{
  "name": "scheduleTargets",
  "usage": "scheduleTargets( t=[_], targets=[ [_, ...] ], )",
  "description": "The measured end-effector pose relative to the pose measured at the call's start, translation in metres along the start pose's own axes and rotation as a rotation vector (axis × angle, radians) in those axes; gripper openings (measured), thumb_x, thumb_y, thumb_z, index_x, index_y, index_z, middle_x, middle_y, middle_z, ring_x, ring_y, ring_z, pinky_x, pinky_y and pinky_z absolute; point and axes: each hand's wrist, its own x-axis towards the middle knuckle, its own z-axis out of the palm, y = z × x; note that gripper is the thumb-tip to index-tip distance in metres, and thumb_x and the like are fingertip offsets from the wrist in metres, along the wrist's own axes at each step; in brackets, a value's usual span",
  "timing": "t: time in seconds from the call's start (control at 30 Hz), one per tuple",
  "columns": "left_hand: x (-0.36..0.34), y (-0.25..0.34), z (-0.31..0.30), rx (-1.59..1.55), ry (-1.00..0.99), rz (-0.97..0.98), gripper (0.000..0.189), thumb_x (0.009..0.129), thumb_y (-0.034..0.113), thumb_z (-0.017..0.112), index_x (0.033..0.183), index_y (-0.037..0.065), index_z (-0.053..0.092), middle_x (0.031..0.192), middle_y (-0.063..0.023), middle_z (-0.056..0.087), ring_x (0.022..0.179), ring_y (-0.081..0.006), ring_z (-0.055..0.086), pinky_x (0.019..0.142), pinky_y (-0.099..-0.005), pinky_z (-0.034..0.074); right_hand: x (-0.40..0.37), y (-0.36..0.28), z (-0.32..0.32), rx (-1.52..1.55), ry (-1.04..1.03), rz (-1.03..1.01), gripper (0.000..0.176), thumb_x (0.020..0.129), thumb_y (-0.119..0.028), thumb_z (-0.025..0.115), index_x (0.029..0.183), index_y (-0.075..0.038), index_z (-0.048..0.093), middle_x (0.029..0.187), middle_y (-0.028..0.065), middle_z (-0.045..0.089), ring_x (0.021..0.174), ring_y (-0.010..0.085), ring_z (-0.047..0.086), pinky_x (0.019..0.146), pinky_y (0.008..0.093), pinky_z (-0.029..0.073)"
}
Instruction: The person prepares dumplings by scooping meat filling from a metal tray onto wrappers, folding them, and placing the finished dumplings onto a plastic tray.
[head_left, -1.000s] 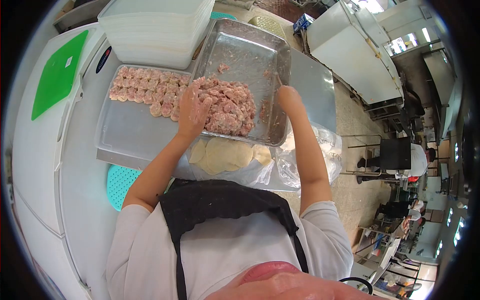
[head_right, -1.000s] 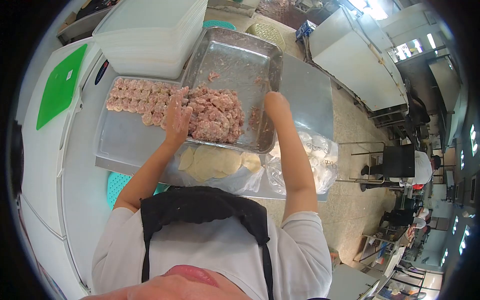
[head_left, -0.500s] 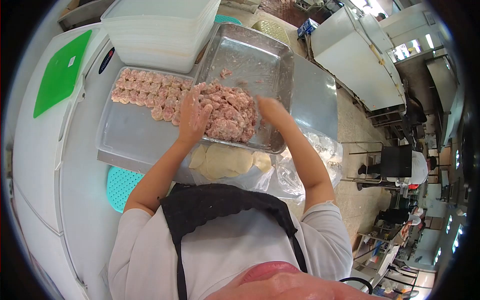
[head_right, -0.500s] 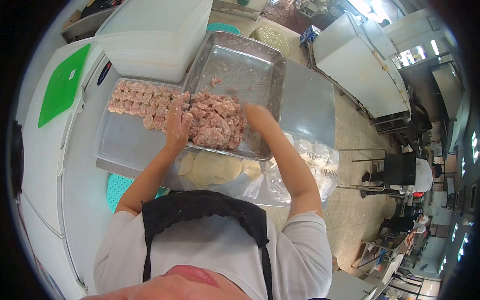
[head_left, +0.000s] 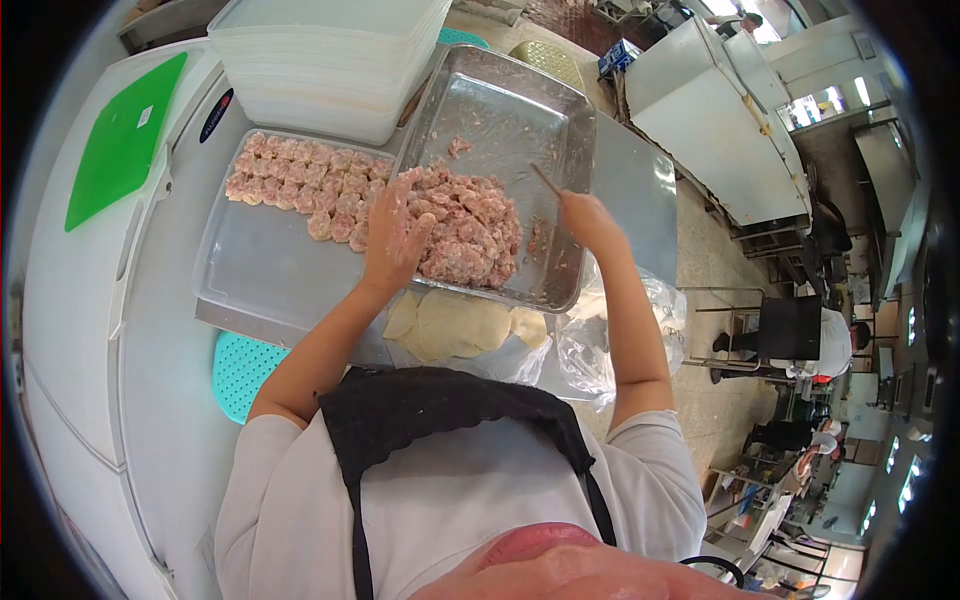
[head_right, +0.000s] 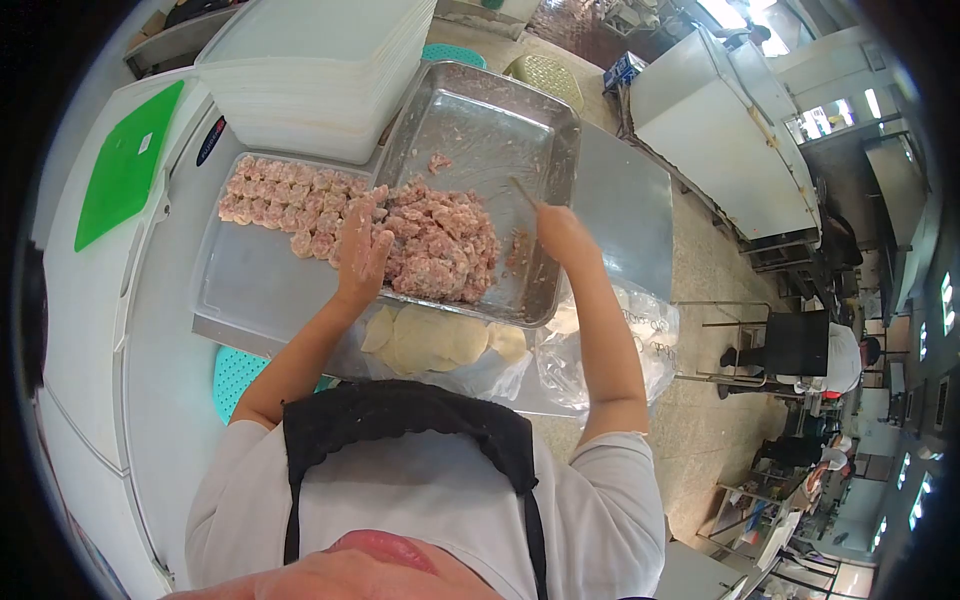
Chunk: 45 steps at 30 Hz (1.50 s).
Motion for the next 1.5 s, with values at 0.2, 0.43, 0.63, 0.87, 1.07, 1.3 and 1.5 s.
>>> scheduleTargets(
  t=[0.2, 0.43, 0.63, 0.87, 1.07, 1.3, 1.5],
  targets=[
    [-0.003, -0.006, 0.001, 0.023, -0.022, 0.013, 0.060, 0.097, 0.042, 0.040, 0.138, -0.001, 0.038, 0.135, -0.0209, 0.046, 0.124, -0.0383, 0.042, 0.106, -0.0467, 0.028, -0.007, -0.048, -0.017, 0.052, -0.059, -0.071, 0.024, 0.090, -0.011, 0.052, 0.110, 0.001, 0.058, 0.086, 0.0244, 0.064, 0.085, 0.0418, 0.062, 0.070, 0.0476, 0.049],
    [-0.007, -0.016, 0.006, -0.042, 0.026, 0.063, 0.059, 0.097, 0.041, 0.039, 0.138, -0.001, 0.038, 0.135, -0.0218, 0.044, 0.123, -0.0401, 0.041, 0.106, -0.0473, 0.027, 0.080, 0.010, 0.005, 0.124, 0.206, -0.061, 0.033, 0.091, -0.011, 0.049, 0.123, -0.007, 0.057, 0.094, 0.0240, 0.064, 0.087, 0.0402, 0.063, 0.076, 0.0458, 0.049],
    [-0.007, -0.015, 0.004, -0.020, 0.020, 0.031, 0.062, 0.096, 0.044, 0.037, 0.139, -0.001, 0.037, 0.137, -0.0212, 0.044, 0.125, -0.0396, 0.041, 0.107, -0.0469, 0.027, 0.035, -0.062, -0.056, 0.043, -0.042, -0.259, 0.029, 0.086, -0.005, 0.051, 0.111, -0.006, 0.064, 0.092, 0.0208, 0.066, 0.087, 0.0359, 0.065, 0.075, 0.0443, 0.052],
    [-0.005, -0.008, 0.002, -0.035, 0.026, 0.024, 0.061, 0.096, 0.043, 0.039, 0.138, -0.001, 0.038, 0.137, -0.0206, 0.044, 0.125, -0.0389, 0.041, 0.107, -0.0465, 0.027, 0.067, 0.037, -0.027, 0.030, 0.086, -0.021, 0.032, 0.087, -0.006, 0.051, 0.116, -0.008, 0.064, 0.096, 0.0213, 0.065, 0.090, 0.0363, 0.064, 0.078, 0.0439, 0.051],
    [-0.007, -0.011, 0.002, -0.026, 0.017, 0.034, 0.061, 0.095, 0.041, 0.041, 0.139, -0.002, 0.037, 0.138, -0.0202, 0.043, 0.126, -0.0391, 0.039, 0.108, -0.0464, 0.026, 0.028, -0.045, -0.038, 0.106, -0.093, -0.227, 0.037, 0.086, -0.006, 0.053, 0.122, -0.009, 0.060, 0.100, 0.0213, 0.065, 0.091, 0.0379, 0.064, 0.079, 0.0442, 0.050],
    [-0.006, -0.009, 0.003, 0.026, -0.012, 0.029, 0.064, 0.100, 0.046, 0.026, 0.140, -0.002, 0.035, 0.140, -0.0196, 0.042, 0.129, -0.0379, 0.038, 0.109, -0.0462, 0.025, 0.051, 0.057, -0.031, -0.273, 0.097, 0.112, 0.021, 0.089, -0.009, 0.050, 0.103, -0.002, 0.064, 0.092, 0.0196, 0.067, 0.090, 0.0342, 0.066, 0.075, 0.0422, 0.053],
    [-0.005, -0.008, 0.001, -0.009, -0.027, 0.000, 0.062, 0.099, 0.047, 0.031, 0.140, 0.000, 0.037, 0.139, -0.0198, 0.043, 0.128, -0.0376, 0.039, 0.108, -0.0457, 0.026, -0.004, 0.001, -0.025, -0.353, 0.097, 0.215, 0.018, 0.085, -0.011, 0.052, 0.090, -0.003, 0.067, 0.088, 0.0159, 0.069, 0.085, 0.0325, 0.068, 0.070, 0.0416, 0.055]
  ],
)
